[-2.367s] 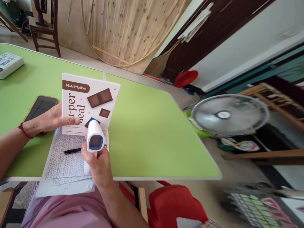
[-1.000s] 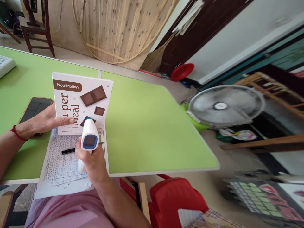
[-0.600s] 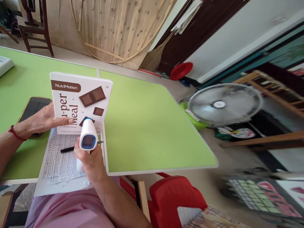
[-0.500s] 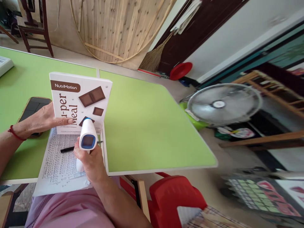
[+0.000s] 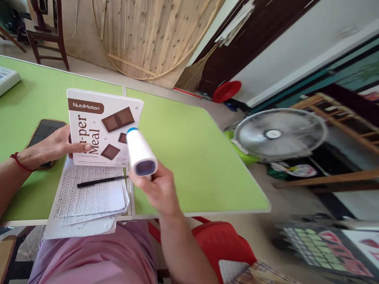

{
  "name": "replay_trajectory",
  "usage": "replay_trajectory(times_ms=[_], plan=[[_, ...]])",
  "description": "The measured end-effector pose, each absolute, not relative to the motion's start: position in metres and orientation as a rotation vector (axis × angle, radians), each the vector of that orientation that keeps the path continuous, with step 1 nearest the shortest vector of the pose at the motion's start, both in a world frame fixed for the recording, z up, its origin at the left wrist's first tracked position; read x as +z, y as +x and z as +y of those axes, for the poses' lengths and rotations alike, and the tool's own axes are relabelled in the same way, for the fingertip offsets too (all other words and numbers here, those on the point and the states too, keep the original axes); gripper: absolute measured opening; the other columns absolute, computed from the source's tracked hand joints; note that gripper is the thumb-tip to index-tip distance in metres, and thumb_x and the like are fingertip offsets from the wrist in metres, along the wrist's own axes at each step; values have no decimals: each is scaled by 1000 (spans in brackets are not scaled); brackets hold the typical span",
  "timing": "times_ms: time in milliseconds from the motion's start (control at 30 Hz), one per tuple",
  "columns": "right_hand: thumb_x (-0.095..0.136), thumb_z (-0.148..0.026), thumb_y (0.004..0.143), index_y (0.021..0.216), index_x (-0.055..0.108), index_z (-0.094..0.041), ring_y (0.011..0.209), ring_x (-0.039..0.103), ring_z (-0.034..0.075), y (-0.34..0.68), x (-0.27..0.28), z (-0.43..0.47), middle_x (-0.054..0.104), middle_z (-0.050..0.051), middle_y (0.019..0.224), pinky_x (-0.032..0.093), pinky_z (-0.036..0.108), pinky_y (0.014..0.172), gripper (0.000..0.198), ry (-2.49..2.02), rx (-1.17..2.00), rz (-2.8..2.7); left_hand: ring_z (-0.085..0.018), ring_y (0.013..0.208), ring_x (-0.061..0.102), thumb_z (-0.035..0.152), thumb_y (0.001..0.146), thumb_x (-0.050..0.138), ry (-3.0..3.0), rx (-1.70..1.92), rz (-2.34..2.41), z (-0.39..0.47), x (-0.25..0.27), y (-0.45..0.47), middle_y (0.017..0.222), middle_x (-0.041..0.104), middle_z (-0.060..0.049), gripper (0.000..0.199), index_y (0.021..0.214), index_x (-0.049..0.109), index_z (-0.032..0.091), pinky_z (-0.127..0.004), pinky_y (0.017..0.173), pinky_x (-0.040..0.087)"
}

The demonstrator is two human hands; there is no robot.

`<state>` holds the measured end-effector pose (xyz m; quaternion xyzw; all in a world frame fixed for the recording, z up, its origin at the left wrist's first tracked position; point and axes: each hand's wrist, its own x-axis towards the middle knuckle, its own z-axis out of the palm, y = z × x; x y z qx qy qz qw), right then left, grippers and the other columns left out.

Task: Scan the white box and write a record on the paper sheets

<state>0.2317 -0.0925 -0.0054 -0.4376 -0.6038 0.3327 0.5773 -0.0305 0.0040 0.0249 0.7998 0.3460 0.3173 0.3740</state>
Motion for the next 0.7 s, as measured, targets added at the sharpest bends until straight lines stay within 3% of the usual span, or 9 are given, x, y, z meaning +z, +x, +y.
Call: replay_trajectory(times_ms=[100, 200, 267, 433, 567, 700], plan=[[76, -35, 65, 84, 71, -20, 70, 63, 21, 267, 3, -65, 69, 4, 76, 53, 36, 63, 25, -1245, 445, -1507, -27, 95, 66, 51, 77, 74, 2033, 824, 887, 4, 24, -30, 107, 69, -10, 54, 117, 57, 18, -37, 76, 56], [76, -31, 61, 111, 69, -19, 91, 67, 26, 286, -3, -36, 72, 9, 102, 54, 43, 82, 52, -1437, 283, -1706, -29, 102, 64, 51, 77, 73, 2009, 867, 898, 3, 25, -30, 115, 67, -11, 59, 122, 55, 17, -40, 82, 55], [75, -29, 62, 119, 65, -18, 94, 68, 28, 290, -13, -23, 72, 11, 107, 54, 46, 86, 59, -1529, 259, -1779, -30, 106, 62, 52, 76, 74, 2013, 920, 908, 3, 26, -30, 120, 65, -12, 63, 124, 54, 16, -41, 86, 53], [71, -32, 71, 115, 65, -19, 98, 66, 29, 289, -35, -15, 70, 12, 110, 52, 47, 88, 47, -1457, 97, -1974, -30, 108, 60, 57, 70, 77, 2045, 1086, 1009, 6, 27, -32, 126, 61, -12, 74, 125, 50, 15, -42, 89, 50], [65, -35, 82, 119, 65, -18, 92, 65, 29, 291, -39, -17, 70, 13, 105, 51, 47, 84, 40, -1345, -11, -2110, -31, 113, 56, 61, 74, 73, 2127, 1172, 1122, 9, 25, -34, 129, 58, -12, 81, 134, 41, 16, -47, 97, 45], [61, -32, 86, 121, 64, -20, 97, 63, 30, 293, -39, -16, 70, 12, 108, 50, 50, 87, 38, -1336, -80, -2153, -31, 110, 57, 62, 75, 71, 2130, 1134, 1156, 11, 24, -36, 129, 57, -15, 82, 134, 40, 15, -45, 86, 49]])
